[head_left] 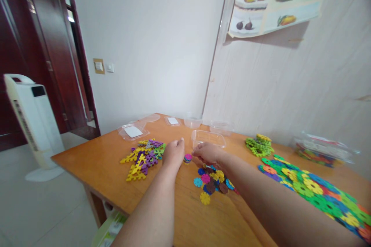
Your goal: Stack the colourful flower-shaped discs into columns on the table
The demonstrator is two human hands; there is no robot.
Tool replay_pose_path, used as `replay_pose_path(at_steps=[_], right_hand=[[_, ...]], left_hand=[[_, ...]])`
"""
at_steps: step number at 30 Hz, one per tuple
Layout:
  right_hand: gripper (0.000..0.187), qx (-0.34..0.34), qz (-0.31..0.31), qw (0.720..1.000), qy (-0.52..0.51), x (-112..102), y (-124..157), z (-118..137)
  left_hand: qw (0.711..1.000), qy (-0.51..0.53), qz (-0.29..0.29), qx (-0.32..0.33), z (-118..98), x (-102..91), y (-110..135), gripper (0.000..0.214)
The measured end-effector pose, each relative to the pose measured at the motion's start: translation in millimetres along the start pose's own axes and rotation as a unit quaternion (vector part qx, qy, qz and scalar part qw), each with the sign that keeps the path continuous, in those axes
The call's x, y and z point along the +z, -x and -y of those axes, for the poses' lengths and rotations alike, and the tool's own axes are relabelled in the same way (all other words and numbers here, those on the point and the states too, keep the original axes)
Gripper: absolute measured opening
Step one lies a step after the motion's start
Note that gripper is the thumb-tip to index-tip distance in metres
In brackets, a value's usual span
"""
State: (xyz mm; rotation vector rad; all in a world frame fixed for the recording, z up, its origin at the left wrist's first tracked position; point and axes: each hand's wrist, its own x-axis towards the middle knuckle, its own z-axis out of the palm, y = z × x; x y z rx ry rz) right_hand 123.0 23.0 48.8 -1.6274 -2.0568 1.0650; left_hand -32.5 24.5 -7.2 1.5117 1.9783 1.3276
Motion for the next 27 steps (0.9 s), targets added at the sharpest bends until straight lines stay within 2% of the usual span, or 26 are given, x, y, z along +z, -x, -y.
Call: replay_pose_path(at_steps=[6, 10, 15, 18, 21, 27], right_hand=[[0.013, -0.04, 0.105, 0.988, 0.103, -26.0, 33.2, -1.6], [0.016, -0.042, 0.12, 0.975, 0.185, -31.0, 49.6, -2.5], [0.011, 0.006, 0.176, 0.973, 0.151, -25.6, 53.4, -8.8], [0.014, -0.007, 0.159, 0.978, 0.137, -27.0, 50.6, -10.5], [0.015, -0.023, 0.127, 0.989, 0.066, -30.2, 43.0, -11.7], [0.019, -0.002, 0.058, 0.997, -0.041, -22.2, 17.4, -9.7]], left_hand=[[1.0, -0.007, 0.002, -0.002, -2.3, -2.9, 0.6, 0.05], [1.0, -0.005, -0.001, 0.0, -2.9, -4.1, 1.6, 0.05], [1.0, 0.002, 0.0, -0.002, -1.8, -2.8, 1.3, 0.05], [1.0, 0.004, -0.001, 0.002, -0.6, -2.1, 0.7, 0.051], [1.0, 0.005, -0.001, 0.007, 0.9, -1.2, 0.0, 0.052], [1.0, 0.003, -0.003, 0.003, 3.3, 0.9, -2.1, 0.052]])
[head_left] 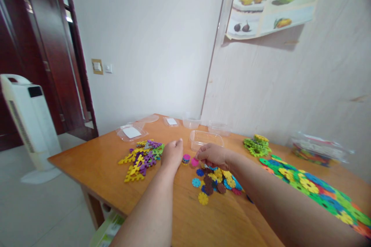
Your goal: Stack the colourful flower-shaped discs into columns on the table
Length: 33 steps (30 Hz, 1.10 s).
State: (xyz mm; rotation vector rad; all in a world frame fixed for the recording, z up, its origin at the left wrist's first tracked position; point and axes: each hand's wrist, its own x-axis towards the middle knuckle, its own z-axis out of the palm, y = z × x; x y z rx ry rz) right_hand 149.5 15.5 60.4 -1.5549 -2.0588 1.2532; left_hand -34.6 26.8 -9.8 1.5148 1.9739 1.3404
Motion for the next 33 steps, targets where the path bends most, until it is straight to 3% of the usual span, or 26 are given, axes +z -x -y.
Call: replay_pose_path(at_steps=[9, 14, 16, 20, 22, 29, 31, 33], right_hand=[[0.032, 0.027, -0.063, 0.998, -0.002, 25.1, -25.6, 10.4], [0.021, 0.009, -0.07, 0.996, 0.046, 21.6, -18.4, 7.4], [0.017, -0.005, -0.045, 0.997, 0.062, 19.3, -8.3, 2.8], [0.013, 0.006, 0.116, 0.987, 0.109, 18.6, 12.8, -8.0], [0.014, 0.022, 0.157, 0.977, 0.145, 20.0, 18.3, -10.9], [0.008, 0.034, 0.178, 0.968, 0.172, 22.6, 18.3, -9.7], [0.007, 0.038, 0.189, 0.971, 0.14, 21.4, 16.9, -9.8], [0.006, 0.027, 0.157, 0.984, 0.075, 20.0, 13.6, -9.3]], left_hand=[[1.0, 0.004, 0.007, -0.006, -0.5, -0.6, 0.0, 0.052], [1.0, 0.006, 0.01, -0.012, -2.5, -1.6, 0.6, 0.052], [1.0, 0.004, 0.009, -0.014, -2.8, -1.7, 0.8, 0.052], [1.0, 0.005, 0.014, -0.015, -2.7, -1.6, 1.1, 0.052], [1.0, 0.006, 0.015, -0.015, -2.8, -1.8, 1.2, 0.051], [1.0, 0.006, 0.013, -0.018, -5.6, -3.6, 1.6, 0.049], [1.0, 0.004, 0.011, -0.017, -6.5, -4.3, 1.7, 0.049], [1.0, 0.002, 0.009, -0.017, -7.1, -4.6, 1.9, 0.05]])
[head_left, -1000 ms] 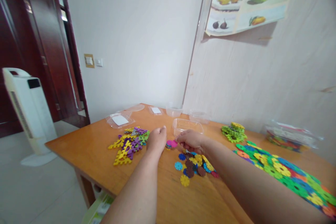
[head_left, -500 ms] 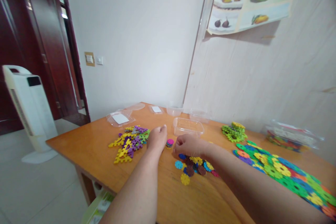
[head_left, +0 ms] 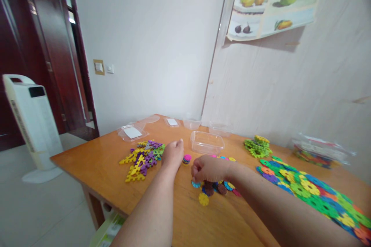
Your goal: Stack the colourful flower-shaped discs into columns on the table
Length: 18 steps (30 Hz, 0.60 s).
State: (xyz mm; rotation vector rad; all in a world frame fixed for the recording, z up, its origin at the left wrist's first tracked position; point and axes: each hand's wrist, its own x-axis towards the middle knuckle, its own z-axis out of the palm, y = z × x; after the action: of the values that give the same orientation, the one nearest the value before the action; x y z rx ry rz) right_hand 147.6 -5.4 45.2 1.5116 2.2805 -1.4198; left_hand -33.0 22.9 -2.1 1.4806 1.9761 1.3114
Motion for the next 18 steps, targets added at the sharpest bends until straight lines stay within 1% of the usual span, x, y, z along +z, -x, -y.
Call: replay_pose_path(at_steps=[3, 5, 8, 11, 18], right_hand=[[0.008, -0.032, -0.114, 0.989, -0.087, -5.3, -9.3, 3.5], [0.015, -0.033, -0.162, 0.979, -0.115, -8.7, -18.0, 7.4], [0.022, -0.023, -0.193, 0.97, -0.147, -11.2, -30.6, 13.2], [0.02, -0.013, -0.205, 0.965, -0.164, -10.4, -39.1, 15.9], [0.017, -0.001, -0.254, 0.959, -0.129, -8.0, -44.5, 9.1]], left_hand=[[1.0, -0.003, -0.002, 0.001, -0.2, 0.4, 0.2, 0.052], [1.0, -0.005, -0.003, 0.001, 0.3, 1.0, 0.0, 0.053], [1.0, -0.007, -0.005, -0.001, 1.7, 2.0, -0.9, 0.053], [1.0, -0.004, -0.008, -0.002, 3.1, 2.7, -2.0, 0.052], [1.0, 0.009, -0.01, 0.0, 4.7, 4.8, -2.5, 0.052]])
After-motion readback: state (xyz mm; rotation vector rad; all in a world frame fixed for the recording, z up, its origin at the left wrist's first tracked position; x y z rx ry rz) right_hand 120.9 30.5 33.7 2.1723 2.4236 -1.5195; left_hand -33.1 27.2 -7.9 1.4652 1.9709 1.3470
